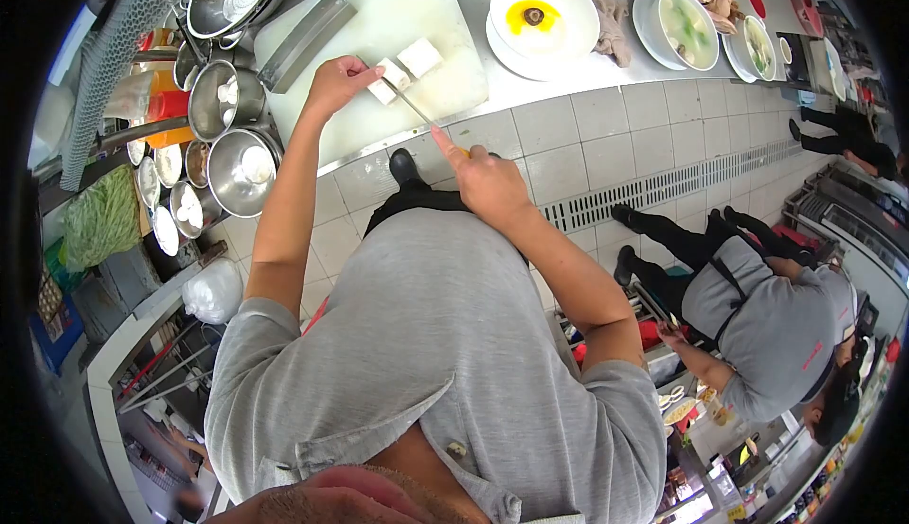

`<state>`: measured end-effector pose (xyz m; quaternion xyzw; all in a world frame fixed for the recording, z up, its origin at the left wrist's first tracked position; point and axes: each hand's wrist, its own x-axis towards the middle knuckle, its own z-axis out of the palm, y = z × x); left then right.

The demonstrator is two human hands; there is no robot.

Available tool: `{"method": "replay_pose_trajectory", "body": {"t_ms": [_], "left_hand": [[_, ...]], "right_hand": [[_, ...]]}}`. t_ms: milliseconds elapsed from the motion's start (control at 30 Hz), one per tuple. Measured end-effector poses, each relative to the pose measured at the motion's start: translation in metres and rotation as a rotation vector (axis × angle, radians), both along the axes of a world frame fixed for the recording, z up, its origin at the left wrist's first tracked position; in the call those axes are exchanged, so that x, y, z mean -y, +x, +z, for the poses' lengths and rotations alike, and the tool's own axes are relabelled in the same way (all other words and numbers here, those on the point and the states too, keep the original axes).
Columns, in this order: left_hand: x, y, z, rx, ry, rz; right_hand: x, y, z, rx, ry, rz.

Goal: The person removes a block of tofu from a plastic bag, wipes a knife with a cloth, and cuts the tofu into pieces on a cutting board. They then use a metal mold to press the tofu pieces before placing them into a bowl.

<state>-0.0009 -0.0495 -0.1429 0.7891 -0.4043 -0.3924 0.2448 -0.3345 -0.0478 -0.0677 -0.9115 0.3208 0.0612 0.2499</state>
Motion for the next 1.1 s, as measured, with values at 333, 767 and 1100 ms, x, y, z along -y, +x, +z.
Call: {"method": "replay_pose_trajectory", "body": {"t_ms": [333,767,1100], "left_hand": [[0.003,0.000,0.023,-0.295,-0.093,0.121],[0.050,-0.022,0.003,-0.372,-0.169,0.114],[0.053,-0.023,0.003,-0.393,-0.160,0.134]], "right_hand": [[0.011,-0.012,0.013,0.162,-0.050,-0.051],[0.037,-0.021,0.007,0.106,-0.093,-0.083],[0.039,-0.019,0.008,0.090,-0.081,-0.088]]}}
